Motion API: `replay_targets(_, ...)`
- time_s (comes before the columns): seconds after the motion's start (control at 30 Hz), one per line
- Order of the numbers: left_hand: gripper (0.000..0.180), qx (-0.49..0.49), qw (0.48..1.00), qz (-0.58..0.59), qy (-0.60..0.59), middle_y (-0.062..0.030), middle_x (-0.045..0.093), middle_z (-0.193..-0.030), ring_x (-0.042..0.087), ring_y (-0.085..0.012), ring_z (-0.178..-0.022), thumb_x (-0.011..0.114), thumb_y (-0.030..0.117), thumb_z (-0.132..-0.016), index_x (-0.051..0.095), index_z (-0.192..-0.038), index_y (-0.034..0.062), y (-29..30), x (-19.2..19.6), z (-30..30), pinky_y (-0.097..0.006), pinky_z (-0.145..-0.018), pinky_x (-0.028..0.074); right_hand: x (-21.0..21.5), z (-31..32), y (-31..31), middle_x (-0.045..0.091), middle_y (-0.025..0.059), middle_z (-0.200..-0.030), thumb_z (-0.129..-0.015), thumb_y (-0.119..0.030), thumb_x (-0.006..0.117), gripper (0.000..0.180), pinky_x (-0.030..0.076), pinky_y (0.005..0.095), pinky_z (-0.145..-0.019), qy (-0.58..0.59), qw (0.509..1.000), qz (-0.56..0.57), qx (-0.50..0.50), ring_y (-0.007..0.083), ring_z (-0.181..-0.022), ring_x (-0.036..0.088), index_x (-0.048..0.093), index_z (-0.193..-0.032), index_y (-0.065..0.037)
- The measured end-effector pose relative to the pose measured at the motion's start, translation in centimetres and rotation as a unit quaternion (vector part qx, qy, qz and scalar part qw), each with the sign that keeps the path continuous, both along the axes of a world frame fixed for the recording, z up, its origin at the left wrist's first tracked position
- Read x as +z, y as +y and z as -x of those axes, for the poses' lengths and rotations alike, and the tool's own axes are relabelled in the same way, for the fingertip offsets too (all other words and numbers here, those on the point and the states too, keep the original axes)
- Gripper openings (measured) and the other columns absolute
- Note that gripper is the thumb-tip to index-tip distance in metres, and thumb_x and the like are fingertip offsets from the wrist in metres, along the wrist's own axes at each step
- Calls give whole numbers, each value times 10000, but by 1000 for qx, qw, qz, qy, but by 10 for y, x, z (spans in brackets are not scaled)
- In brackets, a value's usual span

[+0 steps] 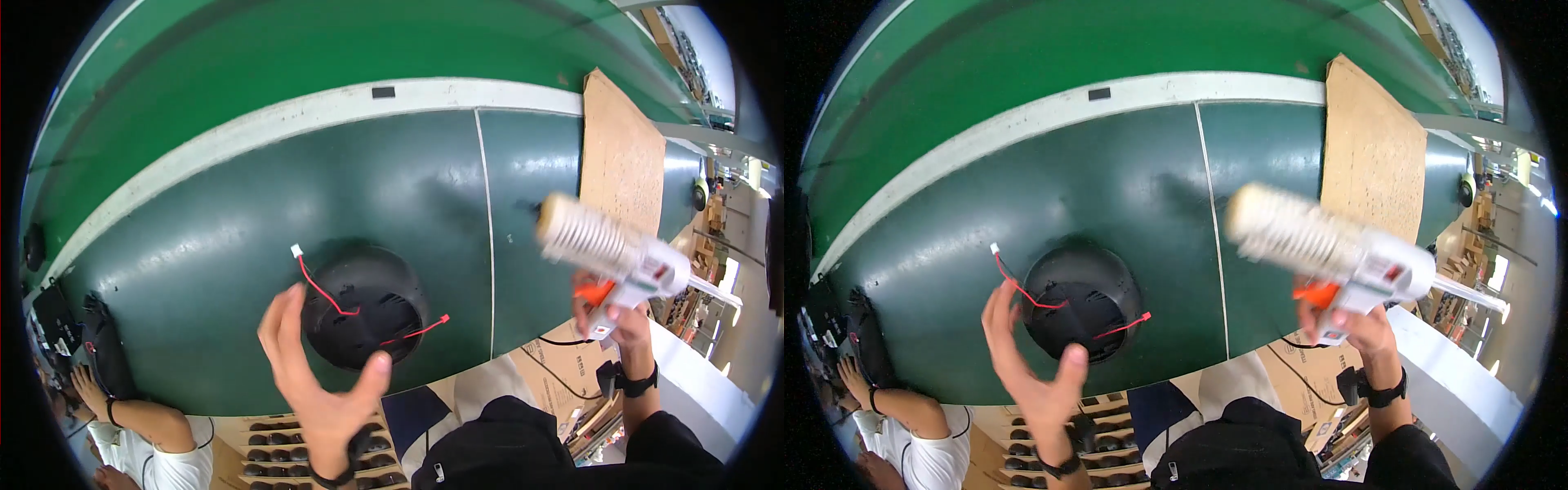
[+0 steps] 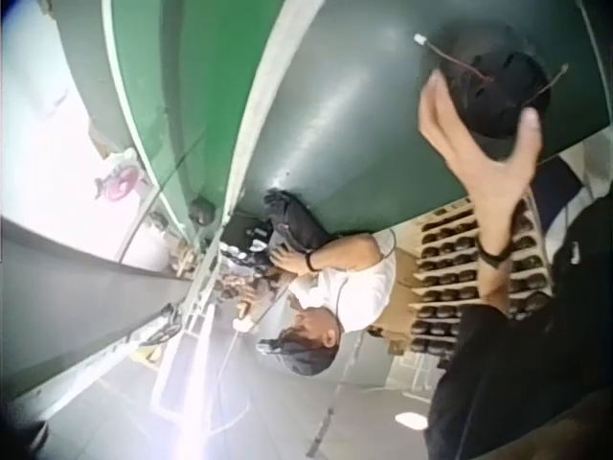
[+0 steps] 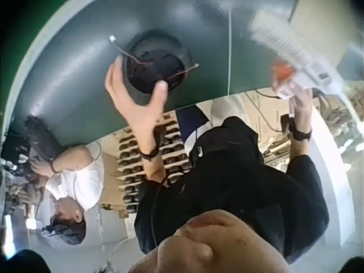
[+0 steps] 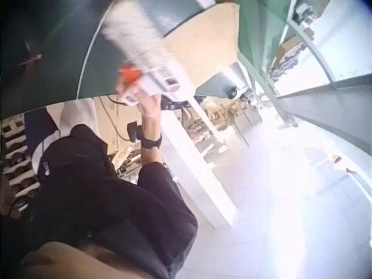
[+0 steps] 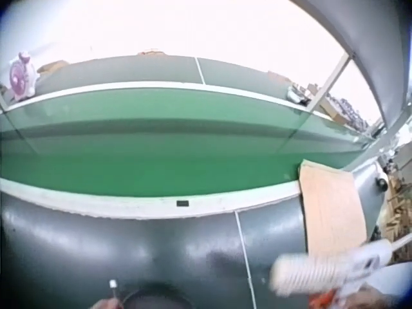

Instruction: Assembling black plastic electronic housings using a hot glue gun and glue sticks.

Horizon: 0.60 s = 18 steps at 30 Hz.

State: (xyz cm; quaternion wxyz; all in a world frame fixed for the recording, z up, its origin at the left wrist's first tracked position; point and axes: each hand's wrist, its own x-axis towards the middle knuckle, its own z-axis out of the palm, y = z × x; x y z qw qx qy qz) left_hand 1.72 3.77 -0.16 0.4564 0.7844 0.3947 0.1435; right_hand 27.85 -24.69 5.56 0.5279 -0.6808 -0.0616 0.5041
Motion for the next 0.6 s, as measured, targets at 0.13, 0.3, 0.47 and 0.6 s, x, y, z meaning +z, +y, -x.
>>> replay_targets(0.13,488,-132,988,62,-58,-89,602,-1017,584,-243,-952,868,103,-627,765,-1102,60,58,-15,-16,-350,-841,497,1,23,45,664,207,-1002,-837,-221,768,587,583,376,-635,-86,957,9,276,294,-763,695,501,-1309,6)
replay_targets(0.3,228,-288,919,177,-202,-75,695,-932,627,-217,-890,836,6,-670,805,-894,32,97,-44,-50,-328,-773,497,14,35,95,691,214,-1092,-887,-155,737,267,591,400,-812,-107,924,-82,357,361,-934,707,656,-1059,33)
replay_targets(0.47,190,-139,925,215,-281,-89,729,-891,648,-238,-914,835,11,-714,801,-901,3,51,-61,-48,-334,-795,516,20,35,99,667,266,-1179,-820,-101,746,389,568,455,-900,-116,926,-64,353,417,-1082,678,650,-1139,99)
replay_targets(0.6,193,22,963,110,-247,-96,692,-863,635,-268,-886,835,35,-729,792,-908,-23,-13,-53,-33,-366,-789,526,16,37,73,665,264,-1120,-805,-95,750,389,569,471,-873,-155,920,-81,351,424,-1034,677,649,-1115,116)
